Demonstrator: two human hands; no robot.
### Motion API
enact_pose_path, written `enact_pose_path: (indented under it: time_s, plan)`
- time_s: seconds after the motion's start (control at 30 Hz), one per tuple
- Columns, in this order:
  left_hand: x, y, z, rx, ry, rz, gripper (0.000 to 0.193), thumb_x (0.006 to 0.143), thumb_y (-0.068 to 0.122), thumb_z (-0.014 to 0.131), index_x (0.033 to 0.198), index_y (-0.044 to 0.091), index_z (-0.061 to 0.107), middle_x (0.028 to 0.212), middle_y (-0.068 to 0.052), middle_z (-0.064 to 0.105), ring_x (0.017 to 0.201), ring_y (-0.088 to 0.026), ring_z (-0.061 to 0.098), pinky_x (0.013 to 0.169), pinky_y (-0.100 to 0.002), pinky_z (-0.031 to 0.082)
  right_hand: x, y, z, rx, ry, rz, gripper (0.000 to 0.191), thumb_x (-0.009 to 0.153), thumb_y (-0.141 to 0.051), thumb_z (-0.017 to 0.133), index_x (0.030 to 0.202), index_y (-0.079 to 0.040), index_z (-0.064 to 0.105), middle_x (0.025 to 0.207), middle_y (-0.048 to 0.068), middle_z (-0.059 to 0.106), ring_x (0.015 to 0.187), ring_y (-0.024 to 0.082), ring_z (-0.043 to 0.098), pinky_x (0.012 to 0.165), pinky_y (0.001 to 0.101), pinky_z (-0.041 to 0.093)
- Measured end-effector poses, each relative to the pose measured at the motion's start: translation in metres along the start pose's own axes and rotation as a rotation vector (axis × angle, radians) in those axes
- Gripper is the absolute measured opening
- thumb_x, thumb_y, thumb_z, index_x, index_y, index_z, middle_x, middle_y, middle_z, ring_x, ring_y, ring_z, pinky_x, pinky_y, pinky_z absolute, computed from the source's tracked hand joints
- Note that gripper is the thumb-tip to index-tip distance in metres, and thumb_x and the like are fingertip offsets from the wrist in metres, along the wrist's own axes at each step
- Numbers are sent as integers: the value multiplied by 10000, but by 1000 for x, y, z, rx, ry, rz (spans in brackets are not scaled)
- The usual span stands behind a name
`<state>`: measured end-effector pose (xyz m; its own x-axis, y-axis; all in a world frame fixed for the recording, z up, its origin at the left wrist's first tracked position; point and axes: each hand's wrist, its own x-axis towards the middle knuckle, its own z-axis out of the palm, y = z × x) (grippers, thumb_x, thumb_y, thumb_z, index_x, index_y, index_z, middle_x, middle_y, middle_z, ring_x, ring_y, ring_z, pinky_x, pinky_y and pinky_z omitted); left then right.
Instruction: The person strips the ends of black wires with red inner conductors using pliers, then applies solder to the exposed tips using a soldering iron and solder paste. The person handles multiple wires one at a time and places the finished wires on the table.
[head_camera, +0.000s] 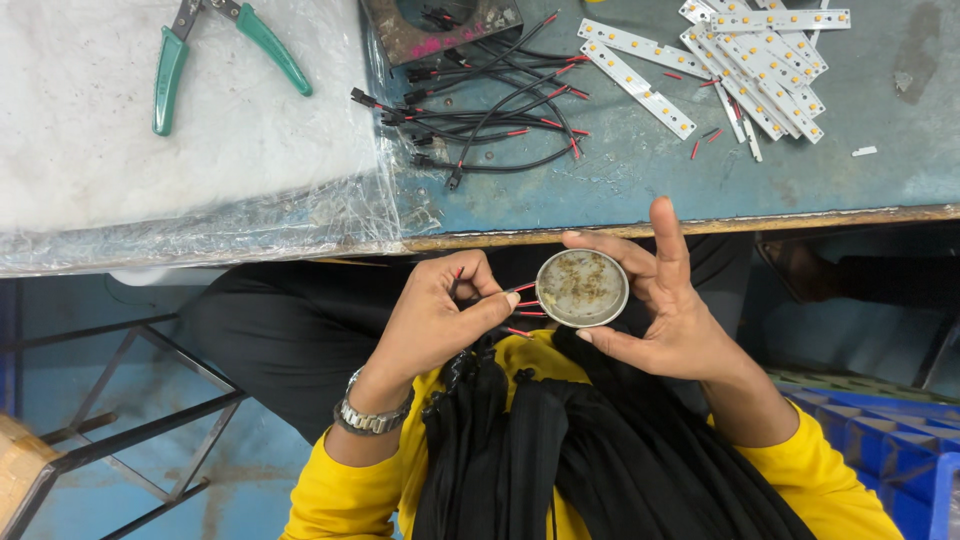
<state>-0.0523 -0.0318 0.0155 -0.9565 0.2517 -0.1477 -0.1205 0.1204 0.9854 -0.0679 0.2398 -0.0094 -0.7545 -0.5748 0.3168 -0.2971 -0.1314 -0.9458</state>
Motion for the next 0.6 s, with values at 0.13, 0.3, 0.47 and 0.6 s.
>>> enact_pose_path:
  time_s: [0.13, 0.3, 0.47, 0.6]
  plan:
    - [-2, 12, -1, 126, 5, 65, 192, 856, 106, 737, 751, 13, 606, 620, 18, 606, 601, -3, 491, 541, -223, 415, 0, -2, -1, -14, 2, 0, 1283, 842, 128, 722, 1631, -370, -157, 1569, 238, 467, 1432, 297, 526, 1154, 442, 503]
    - [-6, 32, -3, 376, -3, 126, 198, 849, 168, 734, 760, 24, 631, 568, -56, 589, 470, -101, 522, 468, -280, 402, 0, -3, -1, 5, 6, 13, 1271, 857, 126, 718, 1632, -378, -155, 1584, 239, 456, 1422, 291, 537, 1155, 439, 507]
    - [-6, 44, -5, 612, 3, 187, 143, 819, 203, 733, 773, 83, 669, 554, -95, 581, 432, -247, 565, 443, -352, 393, 0, -2, 0, 17, -3, 30, 1272, 861, 125, 720, 1628, -391, -154, 1589, 237, 456, 1431, 293, 532, 1155, 435, 507]
    - [-7, 45, -4, 641, -41, 269, 148, 829, 206, 741, 806, 90, 652, 595, -89, 611, 495, -289, 595, 466, -385, 414, 0, -2, 1, 38, -13, 38, 1267, 867, 119, 715, 1630, -394, -156, 1594, 233, 453, 1450, 293, 514, 1169, 439, 492]
